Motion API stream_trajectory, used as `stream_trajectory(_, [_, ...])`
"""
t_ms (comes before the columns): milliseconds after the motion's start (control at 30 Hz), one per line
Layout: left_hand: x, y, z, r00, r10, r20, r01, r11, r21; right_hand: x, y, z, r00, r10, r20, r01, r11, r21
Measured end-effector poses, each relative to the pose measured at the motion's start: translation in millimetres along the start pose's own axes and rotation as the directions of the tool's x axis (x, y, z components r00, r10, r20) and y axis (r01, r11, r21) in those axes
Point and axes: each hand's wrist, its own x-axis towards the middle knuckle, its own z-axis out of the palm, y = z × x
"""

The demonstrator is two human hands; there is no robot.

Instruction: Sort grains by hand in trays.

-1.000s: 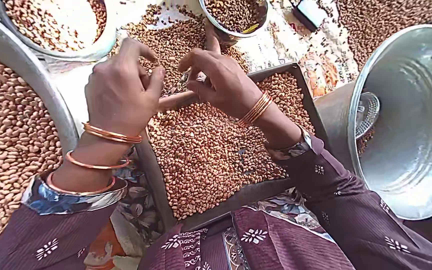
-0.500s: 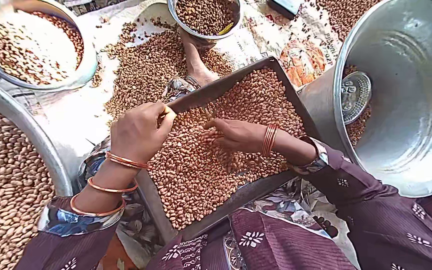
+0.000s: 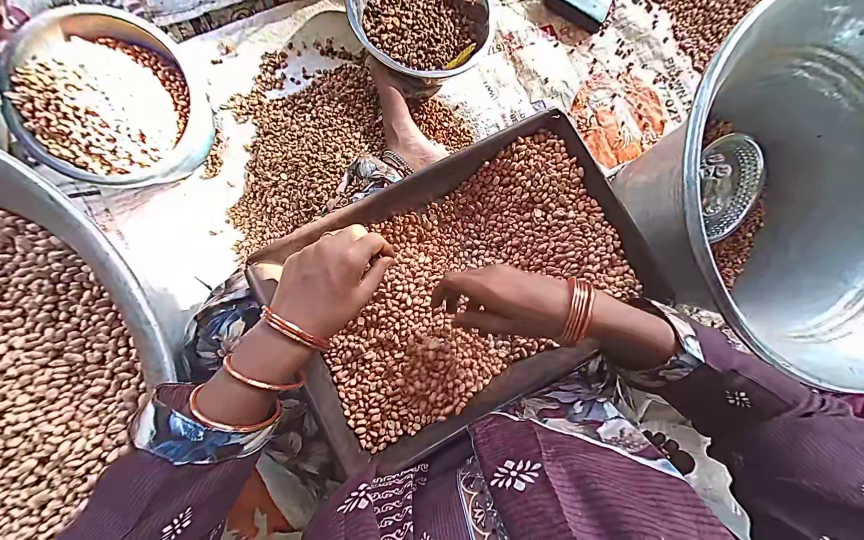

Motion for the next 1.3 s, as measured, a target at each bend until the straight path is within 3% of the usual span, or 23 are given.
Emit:
stream_trajectory(67, [1, 3, 4, 1.0, 0.02, 0.024, -0.02, 1.0, 0.007, 13, 15, -12, 0.98, -0.016, -0.2, -0.031, 0.973, -0.23])
stream_trajectory(167, [3, 6, 13, 0.999, 0.047, 0.015, -0.048, 0.999, 0.006, 29, 29, -23, 0.983, 0.104, -0.151, -0.155, 0.915, -0.373])
stream_trajectory(333, [25, 23, 35, 0.989, 0.104, -0.105, -0.1, 0.994, 0.045, 42, 26, -21, 0.96, 0.276, -0.052, -0.276, 0.891, -0.36])
stream_trajectory(533, [36, 48, 60, 0.986, 0.16, -0.035, -0.142, 0.94, 0.311, 37, 15, -20, 0.947, 0.318, -0.043, -0.313, 0.884, -0.349])
stream_trajectory(633, [37, 52, 61, 0.987, 0.158, -0.027, -0.139, 0.93, 0.34, 34, 17, -19, 0.939, 0.338, -0.061, -0.339, 0.882, -0.326])
stream_trajectory(767, [35, 45, 55, 0.993, 0.119, -0.009, -0.114, 0.967, 0.228, 37, 18, -24, 0.925, 0.38, -0.021, -0.368, 0.881, -0.299])
stream_trajectory(867, [34, 36, 41, 0.997, -0.053, -0.047, 0.05, 0.996, -0.079, 38, 28, -28, 0.937, 0.348, -0.017, -0.337, 0.892, -0.302])
stream_trajectory(933, [30, 34, 28, 0.947, -0.32, -0.032, 0.279, 0.867, -0.414, 33, 30, -29, 0.953, 0.288, -0.09, -0.302, 0.911, -0.28])
stream_trajectory(967, [30, 34, 25, 0.897, -0.441, -0.001, 0.351, 0.715, -0.604, 30, 28, -31, 0.965, 0.212, -0.152, -0.246, 0.933, -0.262])
stream_trajectory(1033, [32, 36, 23, 0.818, -0.564, 0.112, 0.325, 0.294, -0.899, 27, 25, -38, 0.944, -0.06, -0.325, -0.004, 0.981, -0.192])
stream_trajectory(1100, [34, 39, 20, 0.781, -0.564, 0.268, 0.289, -0.054, -0.956, 32, 23, -49, 0.853, -0.258, -0.454, 0.202, 0.965, -0.169])
stream_trajectory(1133, [35, 41, 19, 0.772, -0.54, 0.337, 0.303, -0.154, -0.941, 33, 21, -56, 0.821, -0.283, -0.495, 0.21, 0.957, -0.199])
stream_trajectory(1167, [36, 42, 18, 0.764, -0.52, 0.382, 0.336, -0.185, -0.924, 34, 22, -63, 0.815, -0.271, -0.511, 0.165, 0.956, -0.245])
stream_trajectory(1200, [38, 42, 18, 0.767, -0.52, 0.376, 0.367, -0.125, -0.922, 34, 25, -70, 0.836, -0.226, -0.501, 0.084, 0.953, -0.29])
stream_trajectory(1233, [40, 41, 19, 0.786, -0.537, 0.308, 0.391, 0.044, -0.92, 35, 29, -75, 0.868, -0.169, -0.466, 0.01, 0.946, -0.324])
stream_trajectory(1267, [42, 38, 20, 0.825, -0.536, 0.179, 0.4, 0.329, -0.856, 36, 34, -78, 0.902, -0.112, -0.417, -0.045, 0.936, -0.349])
stream_trajectory(1300, [44, 33, 21, 0.871, -0.491, 0.017, 0.379, 0.65, -0.659, 39, 40, -78, 0.929, -0.066, -0.364, -0.078, 0.927, -0.366])
